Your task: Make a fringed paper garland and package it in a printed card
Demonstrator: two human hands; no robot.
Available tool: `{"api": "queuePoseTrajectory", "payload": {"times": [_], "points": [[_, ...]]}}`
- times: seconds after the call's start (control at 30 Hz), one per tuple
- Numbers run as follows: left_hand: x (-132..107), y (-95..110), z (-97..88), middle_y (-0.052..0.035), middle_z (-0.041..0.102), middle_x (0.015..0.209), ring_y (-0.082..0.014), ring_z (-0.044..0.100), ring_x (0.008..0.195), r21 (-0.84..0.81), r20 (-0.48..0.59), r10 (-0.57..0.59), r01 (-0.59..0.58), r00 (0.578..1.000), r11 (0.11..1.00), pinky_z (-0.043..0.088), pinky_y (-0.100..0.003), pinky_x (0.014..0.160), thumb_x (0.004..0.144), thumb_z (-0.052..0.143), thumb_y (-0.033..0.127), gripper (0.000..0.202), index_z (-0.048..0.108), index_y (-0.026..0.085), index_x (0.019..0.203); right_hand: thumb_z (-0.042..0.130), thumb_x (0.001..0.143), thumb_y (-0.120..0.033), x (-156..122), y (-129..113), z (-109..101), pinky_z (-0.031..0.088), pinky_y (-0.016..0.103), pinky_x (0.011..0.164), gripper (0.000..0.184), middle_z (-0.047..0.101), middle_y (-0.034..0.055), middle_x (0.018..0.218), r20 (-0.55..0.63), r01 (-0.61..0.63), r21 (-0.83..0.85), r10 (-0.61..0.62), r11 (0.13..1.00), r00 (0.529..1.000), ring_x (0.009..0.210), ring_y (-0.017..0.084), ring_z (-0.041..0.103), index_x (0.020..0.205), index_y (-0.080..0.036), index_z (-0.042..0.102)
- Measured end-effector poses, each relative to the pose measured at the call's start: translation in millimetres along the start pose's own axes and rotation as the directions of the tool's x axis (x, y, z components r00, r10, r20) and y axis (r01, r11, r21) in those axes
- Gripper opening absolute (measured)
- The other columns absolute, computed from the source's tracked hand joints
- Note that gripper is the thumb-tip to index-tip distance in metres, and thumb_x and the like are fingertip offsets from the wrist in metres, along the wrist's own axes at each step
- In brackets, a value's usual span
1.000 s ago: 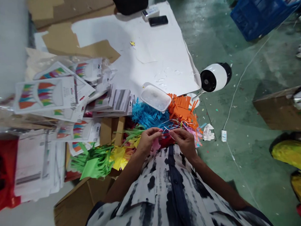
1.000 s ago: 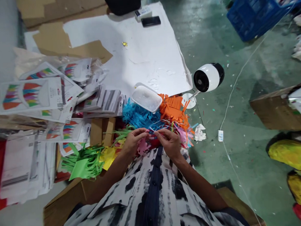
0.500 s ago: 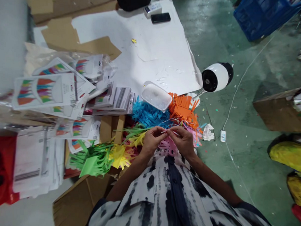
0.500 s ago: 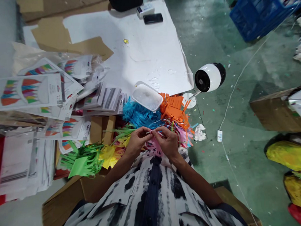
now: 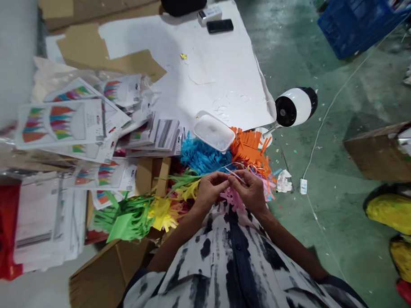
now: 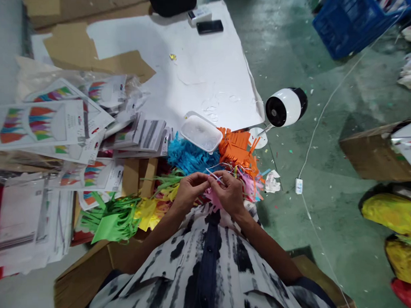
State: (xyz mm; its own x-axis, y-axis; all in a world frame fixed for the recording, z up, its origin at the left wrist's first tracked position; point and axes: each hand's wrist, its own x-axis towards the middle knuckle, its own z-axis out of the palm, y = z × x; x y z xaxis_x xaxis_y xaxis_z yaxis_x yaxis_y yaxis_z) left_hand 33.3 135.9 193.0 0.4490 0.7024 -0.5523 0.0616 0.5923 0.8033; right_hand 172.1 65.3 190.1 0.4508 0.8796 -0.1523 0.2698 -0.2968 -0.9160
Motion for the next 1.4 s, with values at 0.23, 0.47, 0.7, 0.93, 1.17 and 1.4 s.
{"api": "queuePoseTrajectory", "payload": {"times": [0.23, 0.47, 0.7, 0.93, 1.17, 1.4], "points": [[8.6, -2.4, -6.3, -0.0022, 0.074, 0.076, -0.0145, 0.067, 0.066, 0.05, -0.007, 0.086, -0.086, 0.996, 0.995, 0.051, -0.024, 0.06, 0.071, 0.092, 0.047, 0.036, 0.076, 0.016, 0.082, 0.069, 0.096, -0.047, 4.4, -4.1, -0.6, 0.047, 0.027, 0.059, 0.027, 0.072, 0.0011, 0.073, -0.044, 0.02, -0.103, -0.024, 0.995, 0.999, 0.06, 0.015, 0.062, 0.087, -0.021, 0.072], [9.2, -0.1, -6.4, -0.0008, 0.074, 0.078, -0.0137, 0.068, 0.066, -0.028, -0.008, 0.061, -0.061, 0.998, 0.998, 0.052, -0.023, 0.061, 0.072, 0.092, 0.047, 0.038, 0.073, 0.017, 0.085, 0.068, 0.096, -0.047, 9.6, -6.0, -1.1, 0.051, 0.027, 0.061, 0.027, 0.075, 0.0014, 0.082, -0.022, -0.009, -0.006, 0.009, 1.0, 1.0, 0.067, 0.016, 0.068, 0.094, -0.021, 0.073], [15.3, -2.0, -8.6, -0.0037, 0.077, 0.077, -0.0173, 0.072, 0.067, 0.071, 0.019, 0.118, -0.119, 0.993, 0.99, 0.055, -0.025, 0.06, 0.07, 0.092, 0.047, 0.036, 0.078, 0.017, 0.083, 0.067, 0.096, -0.045, 10.2, -7.3, -0.6, 0.042, 0.028, 0.054, 0.024, 0.069, -0.0008, 0.069, 0.03, 0.004, -0.1, -0.001, 0.995, 1.0, 0.055, 0.014, 0.057, 0.092, -0.021, 0.071], [15.5, 2.6, -6.9, -0.0026, 0.076, 0.077, -0.0164, 0.071, 0.067, 0.175, -0.081, 0.232, -0.215, 0.969, 0.961, 0.055, -0.025, 0.061, 0.076, 0.089, 0.048, 0.034, 0.075, 0.018, 0.082, 0.063, 0.099, -0.044, 13.5, -9.3, 4.5, 0.043, 0.029, 0.061, 0.026, 0.07, 0.0007, 0.076, -0.081, 0.006, -0.138, -0.018, 0.99, 0.997, 0.062, 0.015, 0.06, 0.09, -0.02, 0.068], [21.0, -3.8, -9.1, -0.0017, 0.074, 0.08, -0.0141, 0.069, 0.067, 0.119, -0.06, 0.242, -0.233, 0.969, 0.965, 0.054, -0.024, 0.063, 0.081, 0.085, 0.046, 0.032, 0.073, 0.017, 0.085, 0.061, 0.098, -0.047, 16.4, -11.3, 4.6, 0.044, 0.028, 0.06, 0.028, 0.069, 0.0003, 0.075, 0.033, -0.026, -0.037, 0.027, 0.999, 0.999, 0.061, 0.015, 0.057, 0.094, -0.021, 0.071], [20.2, -2.1, -10.9, -0.0024, 0.076, 0.081, -0.0146, 0.07, 0.071, 0.133, -0.035, 0.24, -0.233, 0.97, 0.963, 0.056, -0.025, 0.068, 0.08, 0.084, 0.04, 0.025, 0.075, 0.017, 0.085, 0.067, 0.091, -0.045, 22.2, -11.0, 3.3, 0.047, 0.028, 0.061, 0.024, 0.073, 0.0031, 0.083, 0.078, -0.086, -0.022, 0.087, 0.996, 0.993, 0.065, 0.017, 0.062, 0.094, -0.021, 0.07]]}}
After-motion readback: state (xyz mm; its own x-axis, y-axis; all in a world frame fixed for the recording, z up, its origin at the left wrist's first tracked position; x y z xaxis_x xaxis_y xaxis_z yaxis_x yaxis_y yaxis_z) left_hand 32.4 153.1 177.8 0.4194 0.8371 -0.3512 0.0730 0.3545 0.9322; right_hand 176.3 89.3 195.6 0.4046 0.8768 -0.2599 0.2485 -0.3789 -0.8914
